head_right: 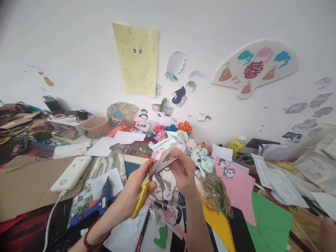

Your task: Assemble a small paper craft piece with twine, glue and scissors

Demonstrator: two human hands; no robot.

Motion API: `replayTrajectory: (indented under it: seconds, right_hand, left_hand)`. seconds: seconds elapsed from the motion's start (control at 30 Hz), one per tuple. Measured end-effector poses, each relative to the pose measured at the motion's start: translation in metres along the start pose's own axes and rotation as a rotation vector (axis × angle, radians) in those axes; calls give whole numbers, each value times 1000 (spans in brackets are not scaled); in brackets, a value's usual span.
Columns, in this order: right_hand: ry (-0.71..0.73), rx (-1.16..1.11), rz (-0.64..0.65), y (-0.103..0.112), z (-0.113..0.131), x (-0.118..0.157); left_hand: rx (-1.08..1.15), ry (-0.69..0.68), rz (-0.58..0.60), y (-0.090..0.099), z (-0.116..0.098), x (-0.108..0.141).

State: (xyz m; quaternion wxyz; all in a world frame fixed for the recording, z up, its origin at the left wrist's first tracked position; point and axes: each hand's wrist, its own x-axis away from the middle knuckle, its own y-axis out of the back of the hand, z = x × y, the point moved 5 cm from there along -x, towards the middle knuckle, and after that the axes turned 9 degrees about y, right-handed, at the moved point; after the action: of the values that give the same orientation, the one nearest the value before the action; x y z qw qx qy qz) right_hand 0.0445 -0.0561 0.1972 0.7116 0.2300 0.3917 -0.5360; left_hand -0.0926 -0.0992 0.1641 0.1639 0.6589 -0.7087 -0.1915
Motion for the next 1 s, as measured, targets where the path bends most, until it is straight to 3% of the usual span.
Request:
replayTrajectory:
  seconds: [0.4, 0.63, 0.77, 0.87, 1.0]
  right_hand:
    - [-38, 53, 41, -5, 3, -2]
    - [-6, 50, 58, 3, 5, -6]
    - [-140, 146, 125, 9, -1, -6]
    - [-284, 235, 230, 11, -9, -3]
    - [-331, 298, 240, 14, -14, -3]
  left_hand:
    - [107, -21, -20, -1, 4, -3]
    - [261, -68, -117, 7, 14, -13]
    - [422, -52, -185, 18, 3, -25]
    - [569, -103, -95, 18, -9, -32]
    - [540, -92, -39, 13, -12, -35]
